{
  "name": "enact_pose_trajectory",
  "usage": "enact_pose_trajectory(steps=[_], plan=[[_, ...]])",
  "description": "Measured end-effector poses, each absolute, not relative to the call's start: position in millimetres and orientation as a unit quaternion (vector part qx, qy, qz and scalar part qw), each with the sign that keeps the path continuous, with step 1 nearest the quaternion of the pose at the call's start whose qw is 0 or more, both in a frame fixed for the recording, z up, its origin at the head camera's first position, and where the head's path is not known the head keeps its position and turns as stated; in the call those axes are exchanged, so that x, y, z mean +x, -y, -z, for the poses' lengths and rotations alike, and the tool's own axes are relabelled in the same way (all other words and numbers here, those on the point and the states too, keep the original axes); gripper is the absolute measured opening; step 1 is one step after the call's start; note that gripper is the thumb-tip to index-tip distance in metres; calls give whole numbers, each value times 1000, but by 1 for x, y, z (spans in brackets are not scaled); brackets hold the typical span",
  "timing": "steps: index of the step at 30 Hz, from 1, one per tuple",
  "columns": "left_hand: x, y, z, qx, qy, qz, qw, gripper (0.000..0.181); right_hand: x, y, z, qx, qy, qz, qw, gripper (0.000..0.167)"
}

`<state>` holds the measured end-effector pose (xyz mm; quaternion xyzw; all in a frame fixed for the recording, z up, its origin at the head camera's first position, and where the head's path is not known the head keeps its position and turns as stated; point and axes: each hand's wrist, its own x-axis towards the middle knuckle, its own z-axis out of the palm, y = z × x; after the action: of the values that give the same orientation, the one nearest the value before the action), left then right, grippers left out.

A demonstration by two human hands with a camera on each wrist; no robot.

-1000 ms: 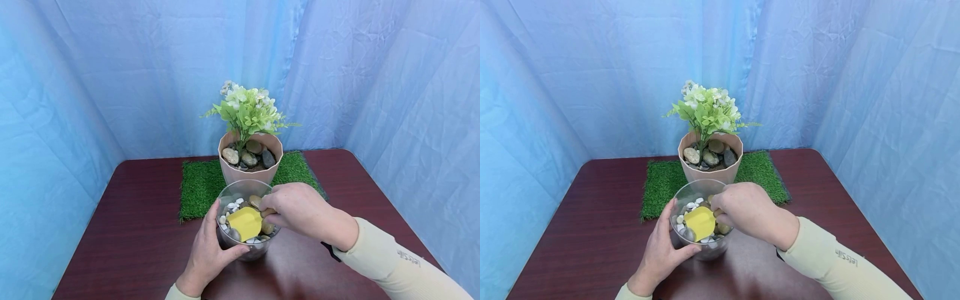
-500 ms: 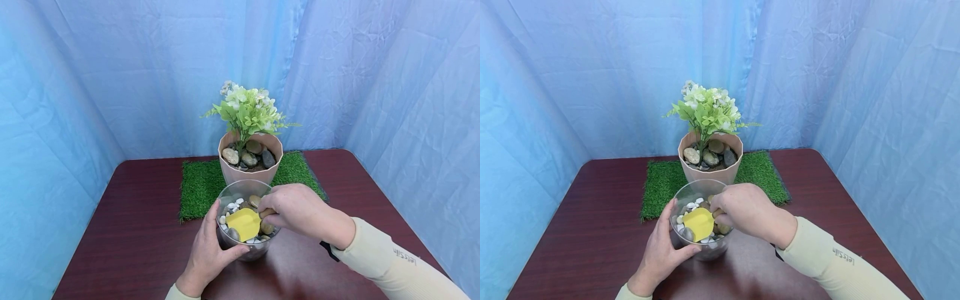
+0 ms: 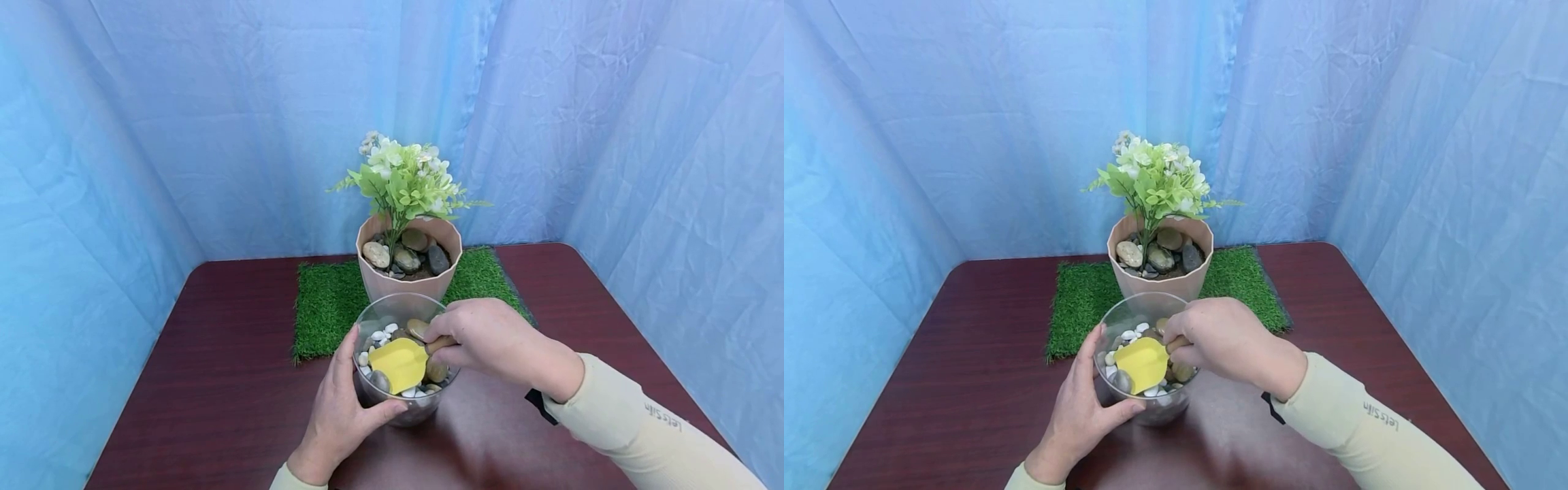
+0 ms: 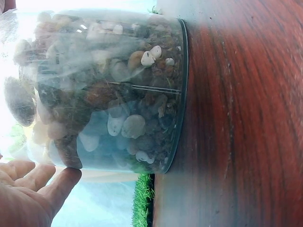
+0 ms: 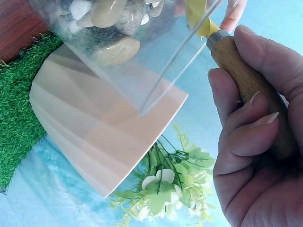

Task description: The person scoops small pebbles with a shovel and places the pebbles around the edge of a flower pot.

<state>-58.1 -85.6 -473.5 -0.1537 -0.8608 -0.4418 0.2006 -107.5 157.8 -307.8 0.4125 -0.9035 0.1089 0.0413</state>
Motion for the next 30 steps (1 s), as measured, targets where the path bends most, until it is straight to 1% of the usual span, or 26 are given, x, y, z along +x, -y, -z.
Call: enact_pose_trajectory(steps=[3, 8, 21, 30], plan=[[-59, 86, 474, -156, 860, 440, 206, 127, -109, -159, 309, 413, 903, -114, 39, 15], [-60, 85, 474, -156, 861, 439, 207, 127, -111, -159, 312, 399, 907, -132, 15, 12], [-58, 85, 472, -149, 862, 441, 198, 127, -118, -162, 318, 355, 919, -165, -36, 16], [-58, 85, 474, -155, 860, 440, 206, 125, -122, -168, 327, 344, 917, -199, -45, 15]])
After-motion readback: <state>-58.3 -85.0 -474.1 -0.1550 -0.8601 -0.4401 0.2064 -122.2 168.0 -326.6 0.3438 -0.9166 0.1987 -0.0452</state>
